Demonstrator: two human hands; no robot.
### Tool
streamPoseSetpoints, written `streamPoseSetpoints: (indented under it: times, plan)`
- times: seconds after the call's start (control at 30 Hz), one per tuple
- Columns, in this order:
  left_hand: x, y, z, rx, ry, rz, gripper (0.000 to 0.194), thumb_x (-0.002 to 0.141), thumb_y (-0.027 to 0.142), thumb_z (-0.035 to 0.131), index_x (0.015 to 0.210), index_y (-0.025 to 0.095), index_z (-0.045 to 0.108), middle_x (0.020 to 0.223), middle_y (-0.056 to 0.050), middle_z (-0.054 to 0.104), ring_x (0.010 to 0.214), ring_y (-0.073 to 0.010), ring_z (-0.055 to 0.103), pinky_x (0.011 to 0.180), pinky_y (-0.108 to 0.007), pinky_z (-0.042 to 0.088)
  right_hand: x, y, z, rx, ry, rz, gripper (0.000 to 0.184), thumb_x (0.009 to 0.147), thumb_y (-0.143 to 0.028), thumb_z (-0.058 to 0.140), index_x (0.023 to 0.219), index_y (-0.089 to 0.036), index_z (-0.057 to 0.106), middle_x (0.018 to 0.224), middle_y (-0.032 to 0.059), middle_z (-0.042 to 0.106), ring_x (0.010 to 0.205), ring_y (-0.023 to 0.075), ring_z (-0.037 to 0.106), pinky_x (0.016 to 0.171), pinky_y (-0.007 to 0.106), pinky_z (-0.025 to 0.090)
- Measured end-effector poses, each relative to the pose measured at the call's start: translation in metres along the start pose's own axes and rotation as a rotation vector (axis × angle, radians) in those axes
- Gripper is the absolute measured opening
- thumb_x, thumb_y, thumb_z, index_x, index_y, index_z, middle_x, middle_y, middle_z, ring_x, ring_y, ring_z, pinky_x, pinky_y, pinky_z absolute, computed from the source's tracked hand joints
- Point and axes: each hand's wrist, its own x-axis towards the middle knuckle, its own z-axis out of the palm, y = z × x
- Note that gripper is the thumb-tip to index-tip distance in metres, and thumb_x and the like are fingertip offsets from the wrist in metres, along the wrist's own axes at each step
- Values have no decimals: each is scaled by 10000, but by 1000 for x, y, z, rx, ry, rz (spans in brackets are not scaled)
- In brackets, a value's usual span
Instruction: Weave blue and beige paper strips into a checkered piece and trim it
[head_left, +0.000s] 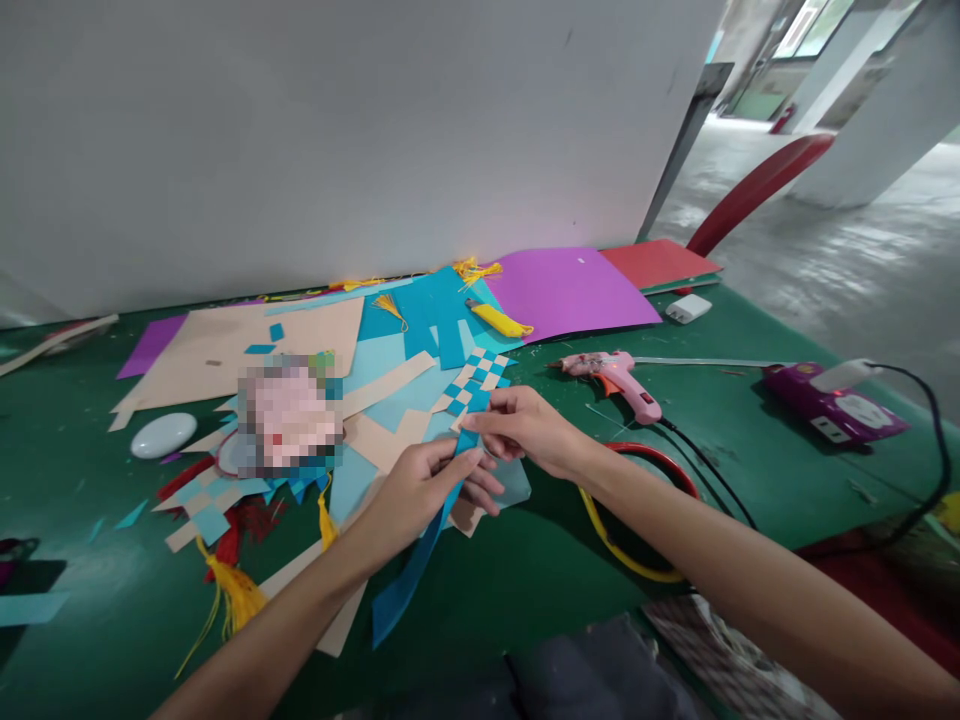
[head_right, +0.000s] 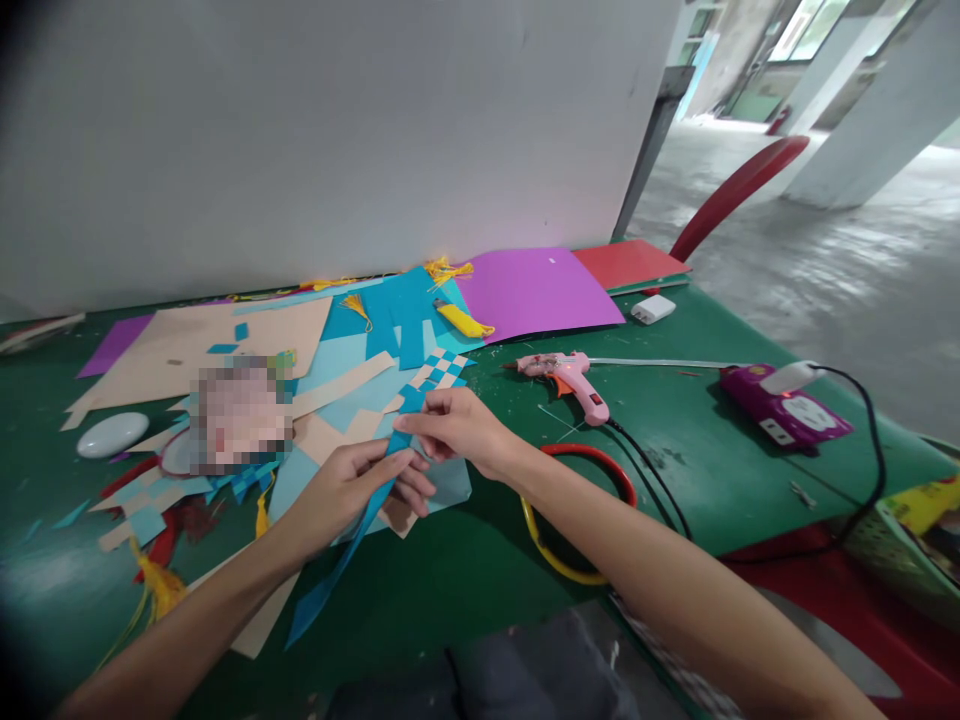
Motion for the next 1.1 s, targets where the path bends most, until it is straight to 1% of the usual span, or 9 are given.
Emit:
streamPoseSetpoints:
  times: [0.2, 0.43, 0.53, 0.67, 0.77, 0.93, 1.1]
  plan:
    - [-1, -2, 1, -50, -6, -9, 273, 933, 340, 473, 876, 103, 595, 773, -110, 724, 634, -209, 706, 626, -306, 562, 0, 0, -1, 10, 14, 12, 347, 755, -385, 699, 572, -158, 511, 426, -60, 483, 385, 45, 400, 396, 188, 296]
    - [0, -2, -1, -77, -47, 1, 291, 951, 353, 446, 910, 107, 595, 779, -103, 724, 637, -203, 707, 647, -307, 564, -2, -4, 3, 10, 35, 40, 327, 750, -349, 691, 567, -164, 493, 406, -69, 465, 360, 40, 373, 374, 185, 262]
    - [0, -1, -2, -70, -43, -17, 306, 946, 368, 452, 905, 104, 602, 783, -109, 725, 645, -205, 708, 655, -311, 567, -2, -5, 3, 13, 38, 38, 331, 745, -349, 695, 565, -166, 487, 402, -70, 464, 358, 41, 373, 372, 186, 263]
    - [-1, -1, -2, -5, -28, -81, 337, 905, 422, 517, 905, 102, 621, 826, -132, 729, 693, -235, 713, 595, -310, 570, -2, -5, 1, 18, 55, 24, 360, 746, -358, 699, 549, -170, 464, 408, -65, 467, 365, 39, 369, 371, 187, 259]
    - [-2, -1, -3, 23, -40, -88, 345, 889, 445, 537, 888, 114, 634, 831, -128, 733, 703, -238, 715, 592, -305, 569, -2, -5, 0, 26, 55, 20, 370, 755, -363, 696, 549, -170, 456, 409, -65, 462, 365, 35, 352, 373, 187, 258]
    - [-2, -3, -5, -26, -76, -73, 343, 906, 446, 511, 887, 123, 625, 819, -123, 737, 709, -234, 718, 670, -329, 571, -2, -5, 1, 34, 63, 25, 357, 745, -371, 702, 562, -167, 472, 413, -66, 460, 372, 34, 348, 379, 187, 261]
    - [-2, 1, -5, -68, -98, -112, 335, 918, 436, 499, 892, 122, 615, 857, -133, 740, 724, -240, 722, 653, -319, 562, -1, -4, 1, 47, 62, 27, 348, 739, -367, 706, 570, -166, 477, 421, -65, 459, 378, 34, 346, 382, 188, 255]
